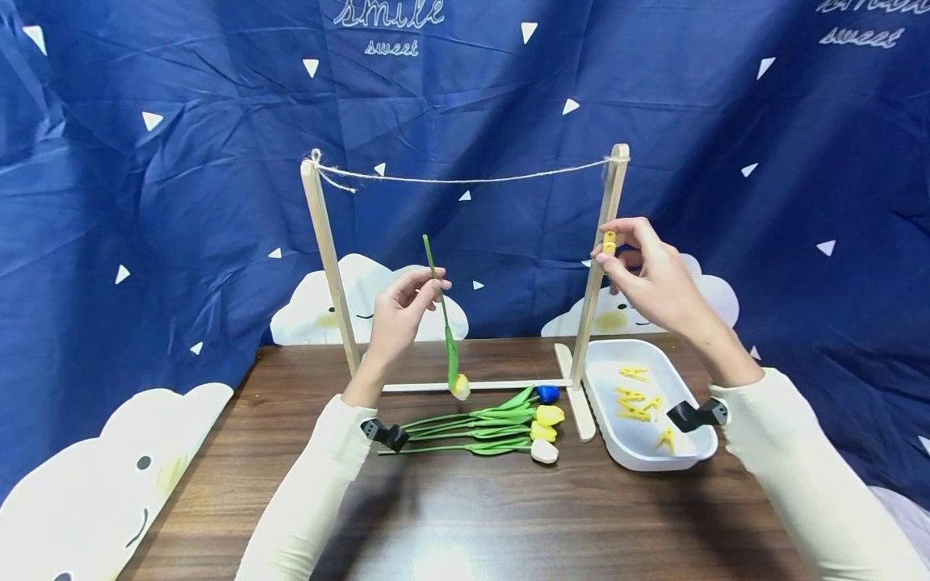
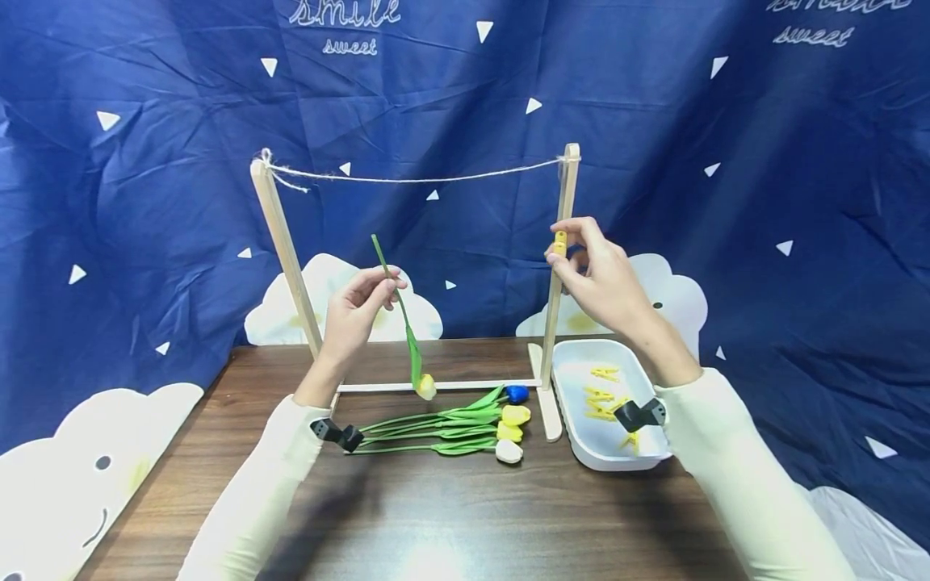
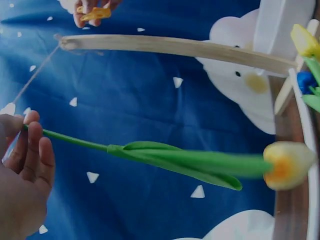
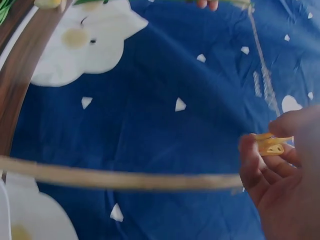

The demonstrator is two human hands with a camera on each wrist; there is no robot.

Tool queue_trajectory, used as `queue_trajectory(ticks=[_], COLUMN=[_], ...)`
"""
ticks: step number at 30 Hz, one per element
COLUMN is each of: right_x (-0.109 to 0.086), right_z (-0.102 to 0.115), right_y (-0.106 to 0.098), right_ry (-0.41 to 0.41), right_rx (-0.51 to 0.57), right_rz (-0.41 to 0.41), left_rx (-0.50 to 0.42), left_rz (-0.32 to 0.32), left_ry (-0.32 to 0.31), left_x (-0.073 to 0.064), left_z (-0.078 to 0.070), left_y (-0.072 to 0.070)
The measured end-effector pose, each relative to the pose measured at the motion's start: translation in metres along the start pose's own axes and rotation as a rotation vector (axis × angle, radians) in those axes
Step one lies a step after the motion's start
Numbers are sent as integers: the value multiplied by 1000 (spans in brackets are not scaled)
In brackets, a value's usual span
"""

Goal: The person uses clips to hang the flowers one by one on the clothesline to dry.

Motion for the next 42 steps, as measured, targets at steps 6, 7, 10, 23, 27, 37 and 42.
queue_trajectory(ticks=[6, 7, 10, 23, 27, 37, 42], right_x=[7, 8, 12, 49, 65, 104, 123], right_z=[23, 26, 37, 81, 91, 105, 109], right_y=[14, 16, 24, 55, 63, 79, 87], right_ry=[21, 21, 4, -173, -202, -148, -111], right_rx=[120, 134, 159, 53, 56, 137, 189], right_rz=[58, 63, 83, 117, 89, 19, -10], left_rx=[-3, -8, -21, -196, -271, -396, -409], left_rz=[-43, -48, -60, -38, -28, -76, -112], left_ry=[-4, -7, -15, -31, -34, -73, -90], left_x=[9, 11, 16, 35, 42, 58, 63], left_z=[-13, -14, -19, -35, -40, -49, -50], left_y=[-16, -18, -24, -42, -45, -57, -60])
Point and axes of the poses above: each hand's wrist, its own x-axis towards the middle knuckle, its own y-axis out of the palm, z = x × y, the point moved 3 cm from there along x, towards the middle knuckle, and after that the axes turned 12 degrees about -y, right-handed, at the moved point
